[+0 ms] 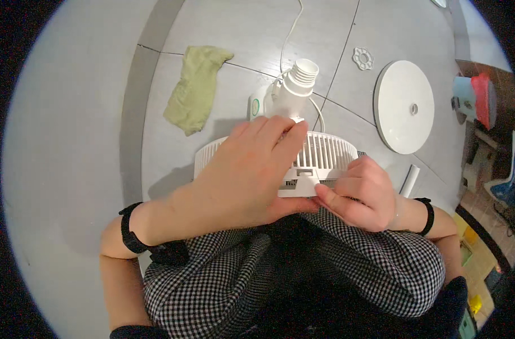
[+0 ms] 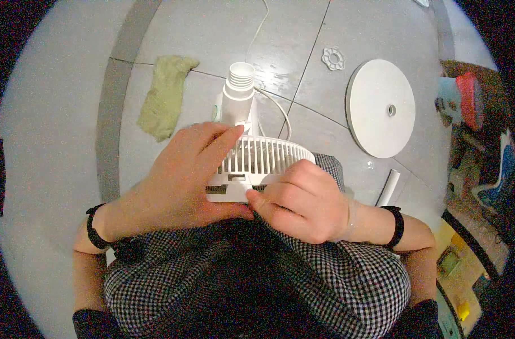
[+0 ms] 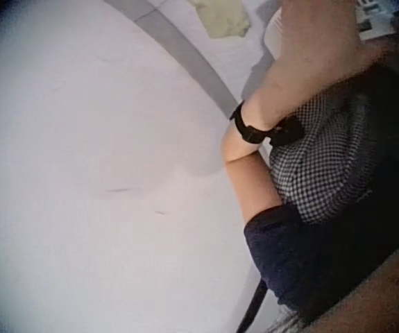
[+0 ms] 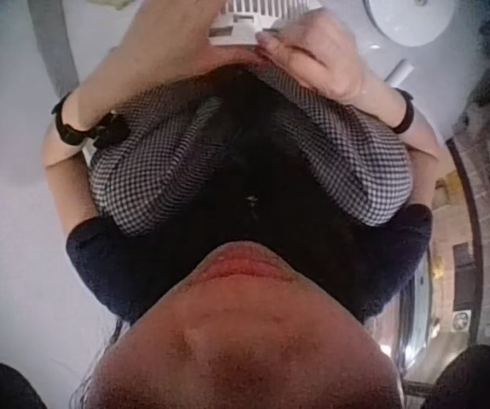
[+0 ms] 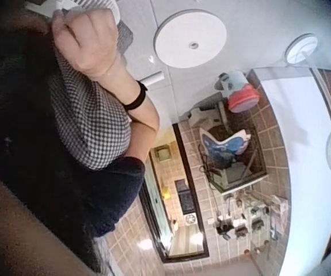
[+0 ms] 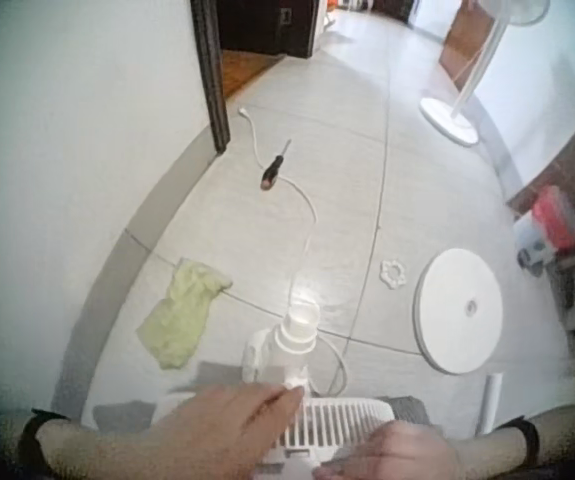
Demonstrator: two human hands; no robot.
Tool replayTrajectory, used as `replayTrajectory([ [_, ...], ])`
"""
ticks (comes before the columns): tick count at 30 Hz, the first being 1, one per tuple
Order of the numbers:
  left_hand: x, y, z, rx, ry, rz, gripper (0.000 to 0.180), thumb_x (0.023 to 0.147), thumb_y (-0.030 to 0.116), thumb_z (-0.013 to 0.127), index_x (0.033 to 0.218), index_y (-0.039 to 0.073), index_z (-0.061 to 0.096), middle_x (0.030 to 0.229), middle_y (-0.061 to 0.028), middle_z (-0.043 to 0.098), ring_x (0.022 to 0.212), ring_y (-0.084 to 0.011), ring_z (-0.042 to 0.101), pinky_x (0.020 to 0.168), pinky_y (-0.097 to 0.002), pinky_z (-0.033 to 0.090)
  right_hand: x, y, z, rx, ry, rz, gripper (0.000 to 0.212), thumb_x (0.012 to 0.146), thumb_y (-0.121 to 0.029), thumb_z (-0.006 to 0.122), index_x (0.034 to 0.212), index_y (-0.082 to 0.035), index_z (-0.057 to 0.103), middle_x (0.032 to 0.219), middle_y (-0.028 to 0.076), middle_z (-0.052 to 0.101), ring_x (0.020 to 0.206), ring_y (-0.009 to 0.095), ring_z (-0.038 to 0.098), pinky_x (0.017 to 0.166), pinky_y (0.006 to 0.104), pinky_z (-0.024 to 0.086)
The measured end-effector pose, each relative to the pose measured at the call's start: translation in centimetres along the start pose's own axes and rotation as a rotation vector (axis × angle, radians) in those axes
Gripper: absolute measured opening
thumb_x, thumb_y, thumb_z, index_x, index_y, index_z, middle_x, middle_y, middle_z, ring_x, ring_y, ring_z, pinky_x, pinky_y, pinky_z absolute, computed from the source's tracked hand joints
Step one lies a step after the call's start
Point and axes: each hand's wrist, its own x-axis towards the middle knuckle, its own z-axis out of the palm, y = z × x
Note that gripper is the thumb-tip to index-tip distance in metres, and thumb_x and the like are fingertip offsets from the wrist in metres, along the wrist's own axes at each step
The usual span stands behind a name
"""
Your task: The recorder assembles the parts of a small electric fan and wipes it clean with a cloth.
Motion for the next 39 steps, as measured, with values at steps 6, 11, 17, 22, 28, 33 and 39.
replayTrajectory([
  [6, -0.2, 0.0, -0.4, -0.008, -0.023, 0.019, 0.096, 0.062, 0.041, 0.083, 0.132, -0.008, 0.038, 0.121, -0.0237, 0.049, 0.107, -0.0393, 0.05, 0.092, -0.0449, 0.041, 0.3, -0.1, 0.5, 0.05, 0.021, -0.055, 0.028, 0.063, -0.009, 0.068, 0.088, 0.004, 0.067, 0.079, 0.005, 0.059, 0.063, 0.016, 0.052, 0.053, 0.0292, 0.04],
  [11, -0.1, 0.0, -0.6, -0.009, -0.065, 0.019, 0.101, 0.063, 0.042, 0.083, 0.135, -0.008, 0.032, 0.123, -0.0243, 0.046, 0.109, -0.0397, 0.048, 0.093, -0.046, 0.04, 0.7, -0.2, 0.3, 0.047, -0.01, -0.059, 0.028, 0.063, -0.01, 0.068, 0.088, 0.003, 0.067, 0.079, 0.005, 0.059, 0.061, 0.016, 0.051, 0.052, 0.0289, 0.038],
  [17, -0.1, 0.0, -0.7, -0.001, -0.081, 0.016, 0.102, 0.063, 0.044, 0.083, 0.135, -0.008, 0.032, 0.124, -0.0245, 0.046, 0.11, -0.0398, 0.047, 0.094, -0.0457, 0.039, 0.4, -0.2, 0.3, 0.033, -0.011, -0.021, 0.026, 0.065, -0.01, 0.068, 0.088, 0.001, 0.066, 0.077, 0.004, 0.057, 0.062, 0.017, 0.051, 0.053, 0.03, 0.038],
  [22, -0.1, -0.3, -0.5, -0.039, -0.064, 0.0, 0.09, 0.065, 0.038, 0.082, 0.132, -0.005, 0.04, 0.124, -0.0235, 0.048, 0.112, -0.039, 0.048, 0.096, -0.0445, 0.039, 0.6, -0.1, 0.2, -0.006, -0.037, 0.02, 0.022, 0.066, -0.011, 0.069, 0.086, -0.003, 0.065, 0.077, 0.003, 0.055, 0.064, 0.017, 0.051, 0.055, 0.031, 0.038],
  [28, 0.2, -0.5, -0.2, -0.031, -0.038, -0.001, 0.082, 0.066, 0.033, 0.081, 0.129, -0.004, 0.045, 0.12, -0.0219, 0.052, 0.109, -0.037, 0.051, 0.093, -0.0428, 0.042, 0.5, 0.1, 0.3, 0.02, -0.025, 0.039, 0.023, 0.065, -0.011, 0.069, 0.086, -0.003, 0.065, 0.078, 0.002, 0.055, 0.065, 0.018, 0.051, 0.056, 0.0316, 0.039],
  [33, 0.3, -0.8, 0.0, -0.024, -0.01, 0.05, 0.083, 0.064, 0.034, 0.082, 0.128, -0.004, 0.046, 0.117, -0.0216, 0.053, 0.106, -0.0367, 0.052, 0.091, -0.0424, 0.043, 0.4, 0.0, 0.1, 0.033, -0.01, 0.041, 0.025, 0.064, -0.011, 0.068, 0.088, -0.003, 0.065, 0.078, 0.003, 0.055, 0.065, 0.017, 0.052, 0.057, 0.0318, 0.039],
  [39, 0.1, -1.1, 0.1, -0.024, 0.01, 0.083, 0.087, 0.062, 0.038, 0.084, 0.128, -0.005, 0.045, 0.116, -0.0213, 0.054, 0.104, -0.0369, 0.053, 0.089, -0.0429, 0.045, 0.9, -0.1, -1.0, 0.088, -0.052, 0.248, 0.026, 0.066, -0.015, 0.073, 0.086, -0.002, 0.063, 0.077, 0.005, 0.054, 0.064, 0.022, 0.053, 0.057, 0.0343, 0.04],
])
